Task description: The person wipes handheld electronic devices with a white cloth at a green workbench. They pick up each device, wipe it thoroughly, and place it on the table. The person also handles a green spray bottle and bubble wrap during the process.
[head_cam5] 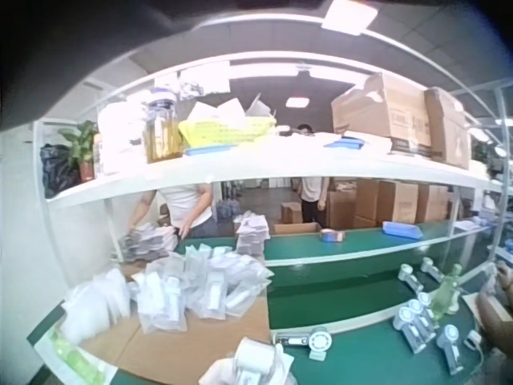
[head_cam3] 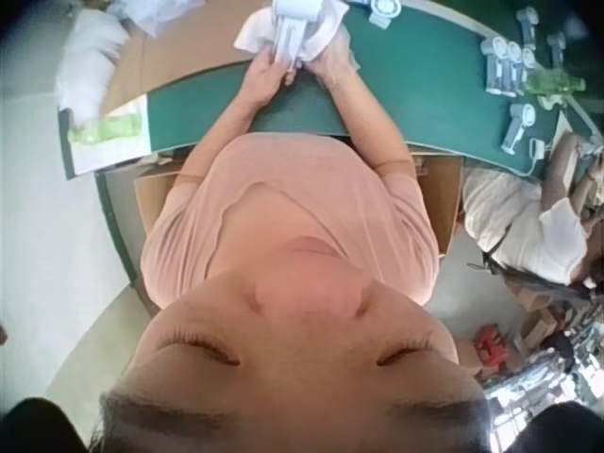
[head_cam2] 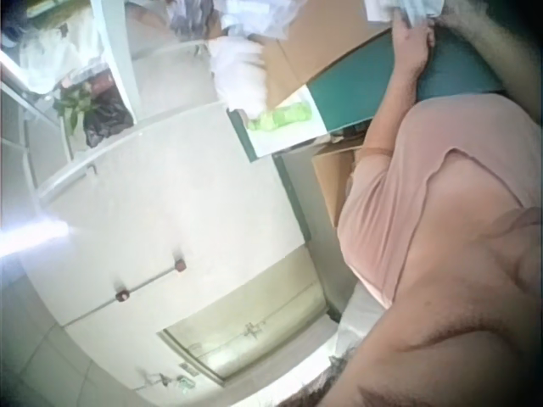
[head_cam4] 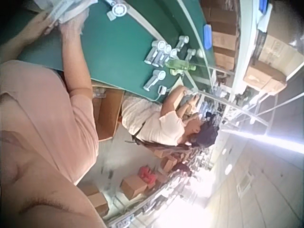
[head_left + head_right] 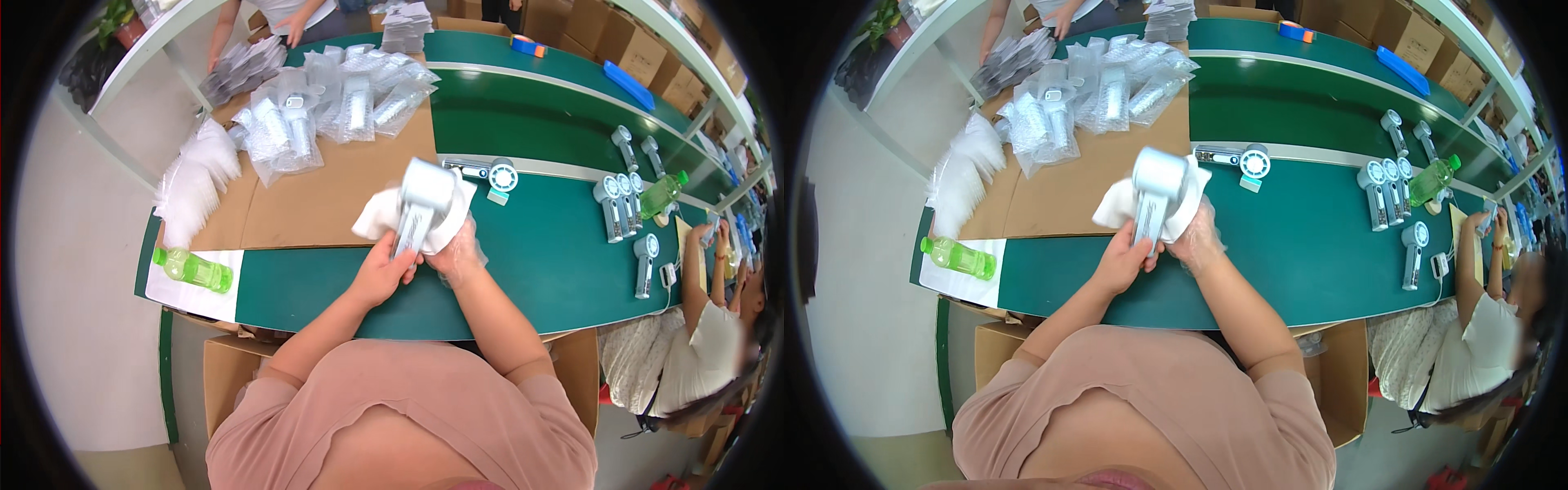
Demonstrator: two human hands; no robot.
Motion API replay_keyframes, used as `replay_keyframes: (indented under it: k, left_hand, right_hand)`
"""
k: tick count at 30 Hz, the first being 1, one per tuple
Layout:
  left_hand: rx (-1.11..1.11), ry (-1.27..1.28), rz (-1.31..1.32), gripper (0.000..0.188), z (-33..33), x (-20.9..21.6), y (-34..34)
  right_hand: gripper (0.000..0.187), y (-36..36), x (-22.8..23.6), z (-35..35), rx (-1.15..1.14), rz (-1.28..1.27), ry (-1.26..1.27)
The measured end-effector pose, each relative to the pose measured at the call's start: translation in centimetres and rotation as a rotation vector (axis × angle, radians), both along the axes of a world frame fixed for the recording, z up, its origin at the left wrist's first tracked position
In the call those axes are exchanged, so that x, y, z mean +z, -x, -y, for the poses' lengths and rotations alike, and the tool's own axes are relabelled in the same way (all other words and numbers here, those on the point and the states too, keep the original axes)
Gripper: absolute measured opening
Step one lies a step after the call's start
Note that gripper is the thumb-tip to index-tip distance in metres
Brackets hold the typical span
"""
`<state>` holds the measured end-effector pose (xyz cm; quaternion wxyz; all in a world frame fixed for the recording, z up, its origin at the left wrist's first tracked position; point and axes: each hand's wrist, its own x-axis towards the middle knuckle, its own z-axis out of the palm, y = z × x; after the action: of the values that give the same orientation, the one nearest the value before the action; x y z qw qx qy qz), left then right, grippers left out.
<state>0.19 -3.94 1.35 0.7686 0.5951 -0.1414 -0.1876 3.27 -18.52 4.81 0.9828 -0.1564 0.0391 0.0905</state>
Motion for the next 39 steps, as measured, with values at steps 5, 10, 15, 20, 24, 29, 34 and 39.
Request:
replay_keyframes:
  k: [5,10,15,20,24,29,34,39]
  left_hand:
    - [0.069,-0.418,0.228,0.032,1.0,1.5,-2.2]
    - [0.067,-0.52,0.08,0.039,1.4,0.8,-1.4]
    - [-0.195,-0.133,-0.26,0.028,-0.3,1.5,-0.5]
    - [-0.2,-0.097,-0.155,0.025,-2.1,1.6,-0.8]
    - [-0.118,-0.576,0.22,0.015,-7.5,3.4,-4.6]
    - [1.222,-0.966,0.715,0.019,-22.5,0.9,-16.6]
    - [1.439,-1.275,0.371,0.024,-28.7,-0.5,-19.4]
    - [1.392,-1.189,0.015,0.037,-29.1,0.0,-20.6]
  right_hand:
    - [0.037,-0.7,-1.9,-1.1,-0.213,0.009,0.271]
    - [0.031,-1.4,-4.0,1.2,-0.031,-0.069,0.242]
    - [0.029,-0.3,-1.1,0.7,-0.082,-0.083,0.627]
    - [0.038,0.8,-3.2,-1.9,0.072,0.019,0.766]
    - [0.036,0.2,-3.5,-1.7,-0.023,0.045,0.955]
    - [0.031,-0.4,-1.7,-1.6,-0.033,-0.003,1.163]
    - [0.033,-0.9,-3.5,-1.1,-0.065,-0.043,1.21]
    - [0.031,-1.1,-4.6,-0.5,-0.009,-0.036,1.033]
